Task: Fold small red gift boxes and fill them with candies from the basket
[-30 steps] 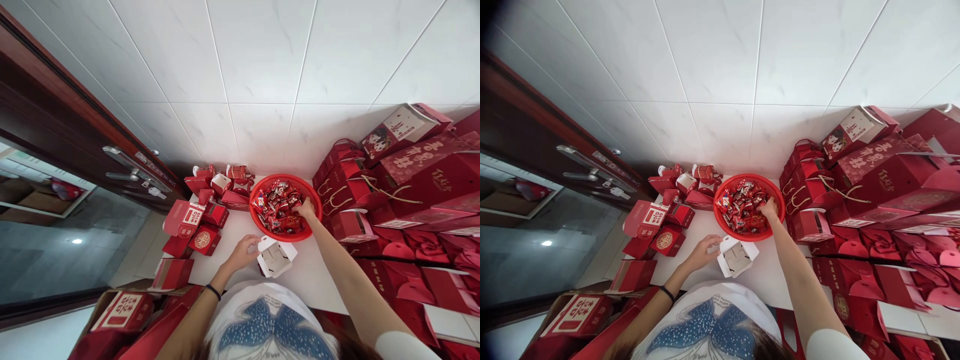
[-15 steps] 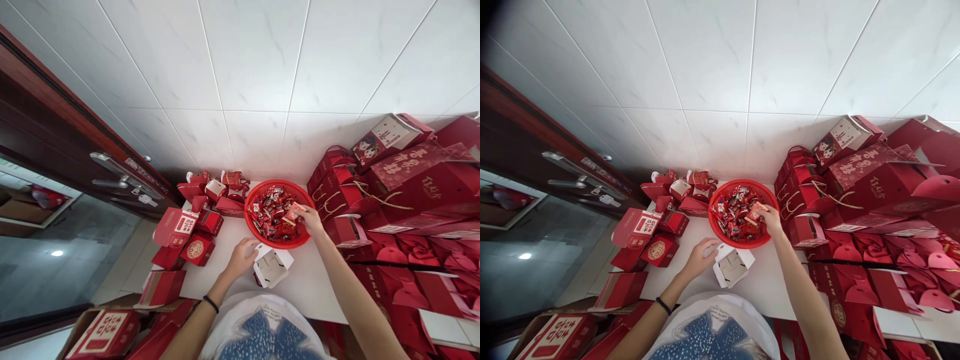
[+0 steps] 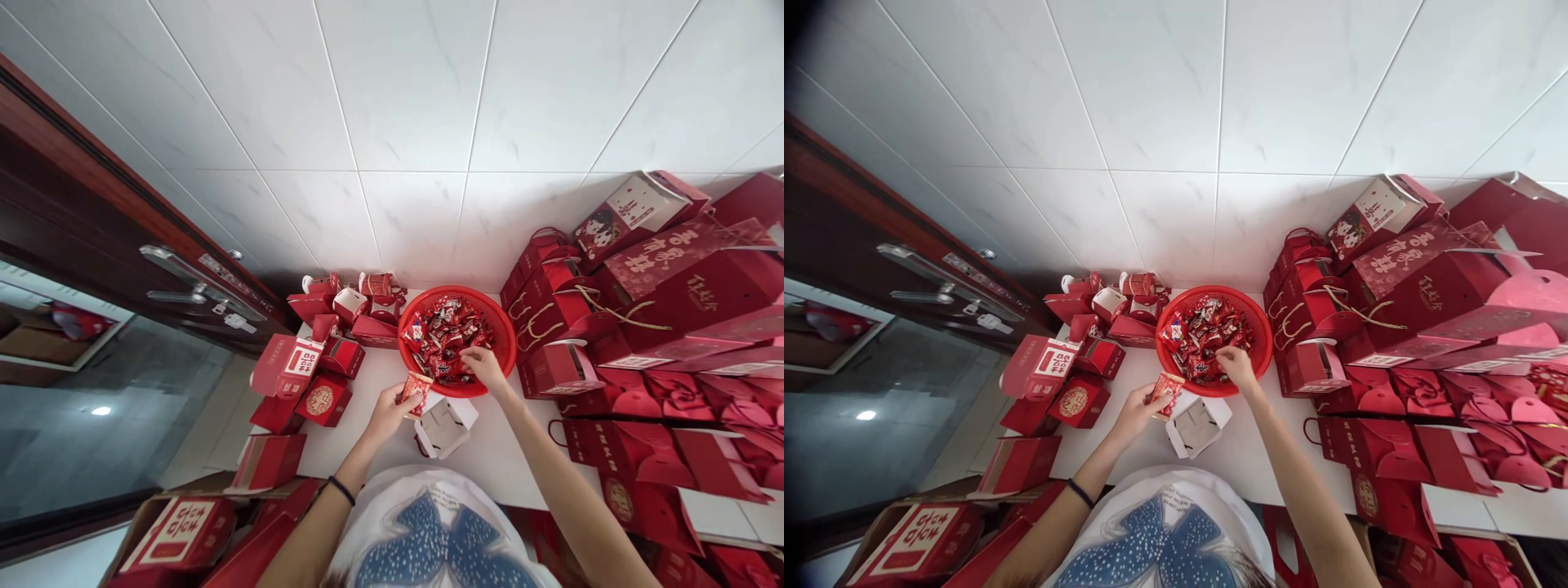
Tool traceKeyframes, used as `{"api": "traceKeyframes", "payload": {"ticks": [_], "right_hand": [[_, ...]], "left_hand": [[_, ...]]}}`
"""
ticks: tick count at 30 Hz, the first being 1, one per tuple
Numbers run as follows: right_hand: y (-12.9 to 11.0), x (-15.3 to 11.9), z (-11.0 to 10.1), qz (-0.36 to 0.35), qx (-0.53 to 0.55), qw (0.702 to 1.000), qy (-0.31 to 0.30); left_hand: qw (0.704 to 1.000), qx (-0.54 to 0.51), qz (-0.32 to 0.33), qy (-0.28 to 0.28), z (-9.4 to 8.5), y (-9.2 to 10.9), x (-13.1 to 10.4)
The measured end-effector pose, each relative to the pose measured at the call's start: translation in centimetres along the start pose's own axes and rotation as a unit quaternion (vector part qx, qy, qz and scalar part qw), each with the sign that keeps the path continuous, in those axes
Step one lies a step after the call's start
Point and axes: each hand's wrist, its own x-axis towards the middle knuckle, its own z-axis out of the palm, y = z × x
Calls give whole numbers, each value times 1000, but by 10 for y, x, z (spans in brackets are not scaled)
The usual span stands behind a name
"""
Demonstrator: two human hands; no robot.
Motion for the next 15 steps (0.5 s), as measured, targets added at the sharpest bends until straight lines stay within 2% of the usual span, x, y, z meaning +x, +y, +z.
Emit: {"api": "traceKeyframes", "payload": {"ticks": [2,5,11,15], "right_hand": [[9,13,-11,6,-68,998,15],[13,20,-13,-10,-142,990,1],[3,23,-2,-29,-279,960,-9],[-7,33,-18,-12,-320,947,-15]], "left_hand": [[1000,0,-7,3,-5,-2,-4],[1000,-6,-13,10,-7,-4,-6],[998,-22,-17,54,-5,-7,-3],[998,-13,-12,60,-6,-7,-3]]}}
